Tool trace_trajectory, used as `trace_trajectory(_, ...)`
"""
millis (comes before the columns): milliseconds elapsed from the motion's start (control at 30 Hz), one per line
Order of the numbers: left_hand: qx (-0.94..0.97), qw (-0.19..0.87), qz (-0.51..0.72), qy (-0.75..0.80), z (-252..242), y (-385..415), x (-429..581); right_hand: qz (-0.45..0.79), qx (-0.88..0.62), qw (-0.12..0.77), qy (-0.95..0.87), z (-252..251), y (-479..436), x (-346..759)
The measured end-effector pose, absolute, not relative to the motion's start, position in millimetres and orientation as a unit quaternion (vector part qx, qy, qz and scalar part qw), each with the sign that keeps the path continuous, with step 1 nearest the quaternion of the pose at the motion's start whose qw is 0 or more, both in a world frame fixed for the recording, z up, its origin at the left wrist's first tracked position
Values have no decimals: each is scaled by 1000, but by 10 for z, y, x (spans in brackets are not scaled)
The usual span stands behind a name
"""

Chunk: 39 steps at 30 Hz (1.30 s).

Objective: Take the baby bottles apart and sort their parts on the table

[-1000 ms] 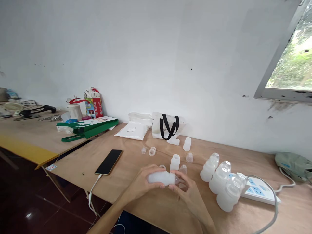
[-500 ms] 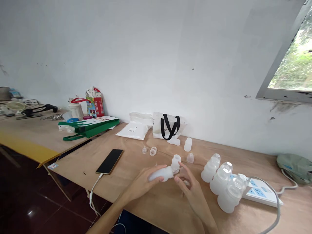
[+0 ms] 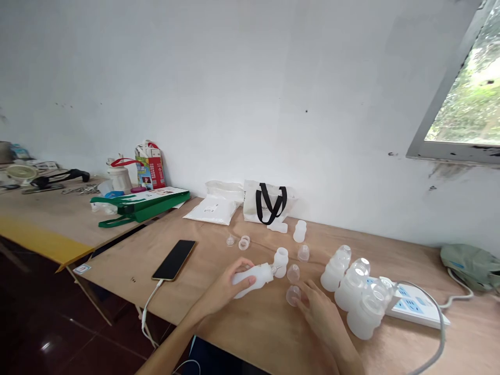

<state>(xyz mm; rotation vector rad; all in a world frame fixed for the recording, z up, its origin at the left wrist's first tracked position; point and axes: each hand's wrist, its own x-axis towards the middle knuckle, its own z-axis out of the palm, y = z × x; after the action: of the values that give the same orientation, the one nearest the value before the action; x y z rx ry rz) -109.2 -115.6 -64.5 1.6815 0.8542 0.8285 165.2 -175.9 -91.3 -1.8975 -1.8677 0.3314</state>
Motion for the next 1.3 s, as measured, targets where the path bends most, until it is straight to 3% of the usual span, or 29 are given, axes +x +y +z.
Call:
trace_trajectory(100, 714, 498, 345, 351, -626, -1140, -1114, 188, -684, 266, -653, -860, -1765, 1663)
trace_trajectory(267, 738, 438, 363, 364, -586, -1108, -1155, 270, -631, 483, -544, -701, -1834, 1793)
trace_trajectory(367, 746, 420, 368, 363, -579, -1105, -1160, 290, -577, 558, -521, -666, -1855, 1834)
trace_trajectory(767, 803, 354, 314, 361, -479, -1260, -1112, 444, -503, 461, -581, -735, -1805, 1538)
trace_trajectory(1300, 767, 378, 375, 357, -612, -1235, -1033, 447, -500, 504, -545, -580, -1850, 1411)
